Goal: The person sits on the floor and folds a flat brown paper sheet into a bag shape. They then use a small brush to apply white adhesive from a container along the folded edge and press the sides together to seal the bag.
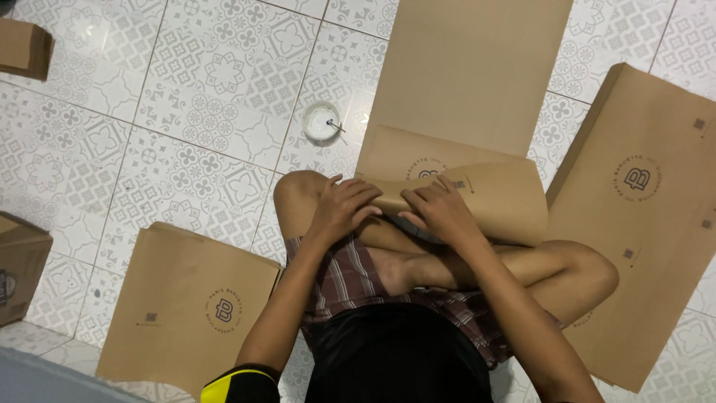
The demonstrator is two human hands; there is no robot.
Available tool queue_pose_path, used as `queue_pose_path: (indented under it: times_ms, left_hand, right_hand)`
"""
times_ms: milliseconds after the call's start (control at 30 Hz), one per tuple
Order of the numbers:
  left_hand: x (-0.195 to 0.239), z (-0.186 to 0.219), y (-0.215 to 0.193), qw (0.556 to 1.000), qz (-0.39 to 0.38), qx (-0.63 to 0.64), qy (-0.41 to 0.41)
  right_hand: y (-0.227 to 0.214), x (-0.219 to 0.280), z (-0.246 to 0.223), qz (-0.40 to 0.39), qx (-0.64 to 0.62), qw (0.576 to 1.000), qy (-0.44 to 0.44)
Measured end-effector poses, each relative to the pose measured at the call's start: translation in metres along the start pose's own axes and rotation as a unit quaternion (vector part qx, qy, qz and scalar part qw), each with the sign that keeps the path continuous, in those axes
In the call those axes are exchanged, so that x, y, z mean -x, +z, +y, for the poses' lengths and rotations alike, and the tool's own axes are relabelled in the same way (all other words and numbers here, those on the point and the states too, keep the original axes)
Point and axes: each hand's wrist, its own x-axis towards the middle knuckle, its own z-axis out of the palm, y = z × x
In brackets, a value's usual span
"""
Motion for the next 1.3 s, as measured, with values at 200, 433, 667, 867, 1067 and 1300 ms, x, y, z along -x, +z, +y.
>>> queue_pose_path:
  times_ms: [200,433,667,867,1067,1300]
  left_hand:
    - [-0.003,-0.004,0.019,1.0,0.01,-0.015,0.001]
    - [-0.002,0.001,0.015,1.0,0.018,-0.006,-0.012]
    - [0.008,-0.005,0.025,0.998,0.047,0.036,0.023]
    - [0.008,0.001,0.018,0.994,0.094,0.051,0.023]
    - [0.004,0.005,0.026,0.989,0.129,0.065,0.031]
    - [-0.005,0.004,0.023,0.989,0.126,0.075,0.023]
  right_hand:
    - [-0.048,0.007,0.002,0.023,-0.06,0.996,0.057]
    - [-0.02,0.12,0.106,0.296,-0.227,0.855,0.361]
    - [-0.06,0.141,0.093,0.225,-0.575,0.625,0.479]
    - [-0.01,0.173,0.126,0.242,-0.615,0.618,0.426]
    - [0.005,0.177,0.123,0.32,-0.621,0.594,0.399]
    - [-0.057,0.142,0.077,0.271,-0.094,0.929,0.233]
